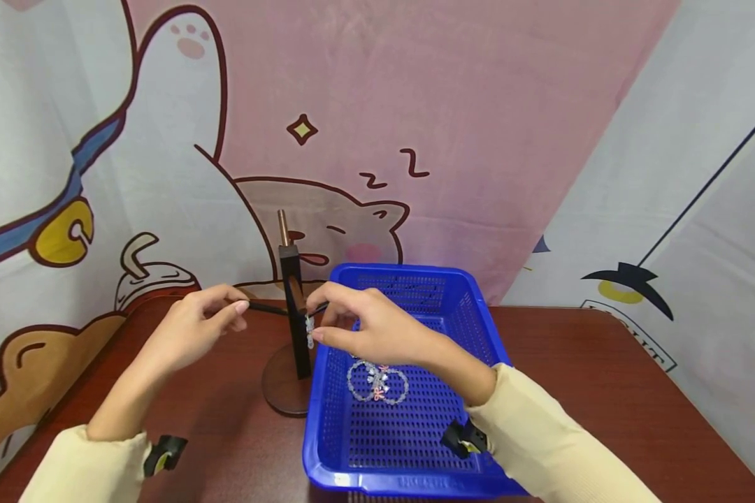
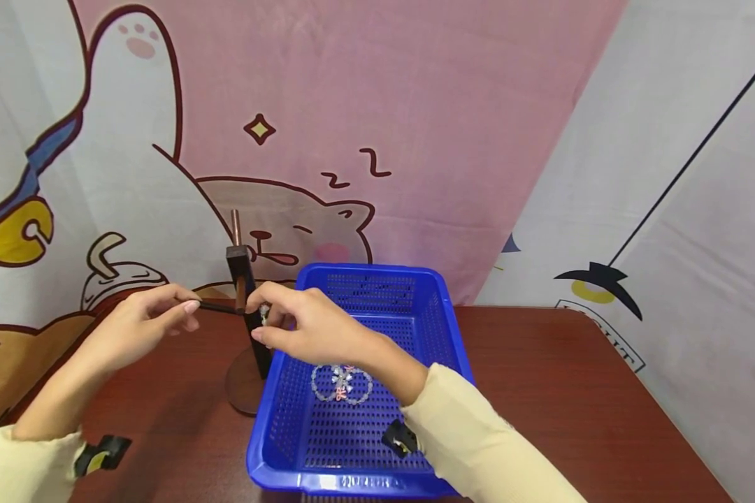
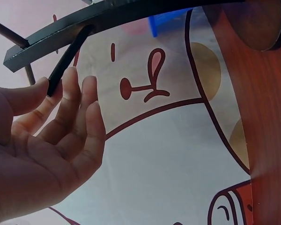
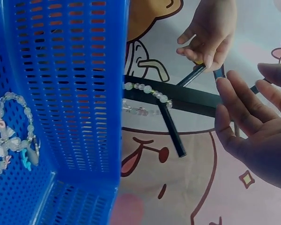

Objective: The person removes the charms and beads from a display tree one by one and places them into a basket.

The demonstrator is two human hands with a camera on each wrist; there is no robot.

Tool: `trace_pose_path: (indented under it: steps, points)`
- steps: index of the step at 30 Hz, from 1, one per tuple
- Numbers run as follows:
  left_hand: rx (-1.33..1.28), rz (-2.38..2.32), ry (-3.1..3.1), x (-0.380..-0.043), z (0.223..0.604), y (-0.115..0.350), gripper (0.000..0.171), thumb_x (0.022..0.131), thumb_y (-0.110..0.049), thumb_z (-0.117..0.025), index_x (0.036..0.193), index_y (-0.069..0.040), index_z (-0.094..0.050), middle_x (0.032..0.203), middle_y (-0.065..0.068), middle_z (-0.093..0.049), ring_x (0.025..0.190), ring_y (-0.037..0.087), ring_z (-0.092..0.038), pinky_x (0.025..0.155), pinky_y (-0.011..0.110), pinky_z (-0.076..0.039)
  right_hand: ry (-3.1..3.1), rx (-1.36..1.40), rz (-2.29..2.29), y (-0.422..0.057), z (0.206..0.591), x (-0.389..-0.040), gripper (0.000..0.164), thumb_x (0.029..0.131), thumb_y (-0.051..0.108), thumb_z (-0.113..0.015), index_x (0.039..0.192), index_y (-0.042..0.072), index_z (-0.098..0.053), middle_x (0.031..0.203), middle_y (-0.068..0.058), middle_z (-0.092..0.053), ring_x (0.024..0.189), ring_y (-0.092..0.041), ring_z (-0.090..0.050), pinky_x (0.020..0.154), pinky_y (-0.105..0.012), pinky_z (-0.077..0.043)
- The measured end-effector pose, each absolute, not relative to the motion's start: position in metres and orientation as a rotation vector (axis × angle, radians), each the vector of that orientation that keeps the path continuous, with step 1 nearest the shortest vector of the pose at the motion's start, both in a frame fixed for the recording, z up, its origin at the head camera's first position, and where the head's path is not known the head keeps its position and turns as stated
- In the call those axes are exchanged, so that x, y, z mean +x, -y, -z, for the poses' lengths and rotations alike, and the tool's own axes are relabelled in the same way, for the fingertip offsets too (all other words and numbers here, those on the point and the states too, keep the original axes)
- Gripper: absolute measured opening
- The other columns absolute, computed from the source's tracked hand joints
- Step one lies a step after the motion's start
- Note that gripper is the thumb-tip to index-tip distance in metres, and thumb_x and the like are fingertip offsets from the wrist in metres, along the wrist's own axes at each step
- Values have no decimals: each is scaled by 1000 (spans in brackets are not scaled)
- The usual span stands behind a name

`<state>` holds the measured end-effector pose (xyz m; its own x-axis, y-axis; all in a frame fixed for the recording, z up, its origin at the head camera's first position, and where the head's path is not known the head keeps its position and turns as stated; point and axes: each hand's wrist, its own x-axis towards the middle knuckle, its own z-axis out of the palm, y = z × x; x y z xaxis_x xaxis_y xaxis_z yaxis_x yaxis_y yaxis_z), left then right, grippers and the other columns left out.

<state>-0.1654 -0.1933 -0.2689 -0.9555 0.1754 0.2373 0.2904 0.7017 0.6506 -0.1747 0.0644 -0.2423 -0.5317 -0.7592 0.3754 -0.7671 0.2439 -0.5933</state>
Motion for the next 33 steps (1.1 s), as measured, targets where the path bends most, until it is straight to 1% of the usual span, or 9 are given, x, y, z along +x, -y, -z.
trace_pose_path:
  steps: [6, 13, 20, 24, 28, 33]
  points:
    - [-374, 1088, 2754, -165, 270, 193, 20, 96, -22, -50, 101, -7, -61, 75, -1, -65, 72, 15, -59, 63, 32, -47, 2524, 1496, -1212, -68, 250, -180, 16, 87, 9, -61, 103, 7, -57, 74, 3, -63, 65, -3, -53, 63, -22, -46]
    - [-365, 1086, 2762, -165, 271, 193, 20, 96, -23, -50, 100, -7, -61, 75, -2, -65, 73, 15, -59, 63, 33, -47, 2668, 1389, -1303, -69, 263, -189, 14, 88, 9, -60, 101, 5, -60, 71, 3, -61, 64, -4, -56, 56, -22, -45]
    - [-332, 1080, 2780, -165, 270, 192, 21, 96, -26, -49, 100, -9, -61, 76, -2, -65, 74, 15, -58, 64, 33, -46, 2763, 1349, -1335, -64, 284, -201, 16, 88, 9, -59, 102, 1, -61, 75, -11, -64, 65, -5, -57, 58, -23, -47]
    - [-329, 1082, 2785, -165, 270, 192, 22, 96, -26, -49, 100, -8, -61, 76, -2, -64, 75, 15, -59, 64, 33, -47, 2788, 1321, -1341, -63, 291, -204, 16, 88, 8, -59, 102, 0, -61, 74, -10, -63, 64, -6, -58, 58, -23, -49]
    - [-332, 1079, 2781, -165, 270, 193, 21, 96, -26, -49, 100, -8, -61, 76, -2, -65, 75, 16, -59, 64, 33, -47, 2807, 1270, -1340, -61, 297, -207, 15, 88, 7, -59, 100, 0, -61, 70, -9, -62, 59, -13, -59, 54, -21, -47]
    - [-339, 1080, 2773, -165, 270, 193, 21, 96, -26, -49, 100, -8, -60, 76, -1, -65, 75, 17, -59, 64, 33, -46, 2829, 1246, -1337, -58, 303, -211, 15, 88, 8, -59, 101, 0, -62, 66, -8, -60, 59, -28, -60, 49, -19, -42]
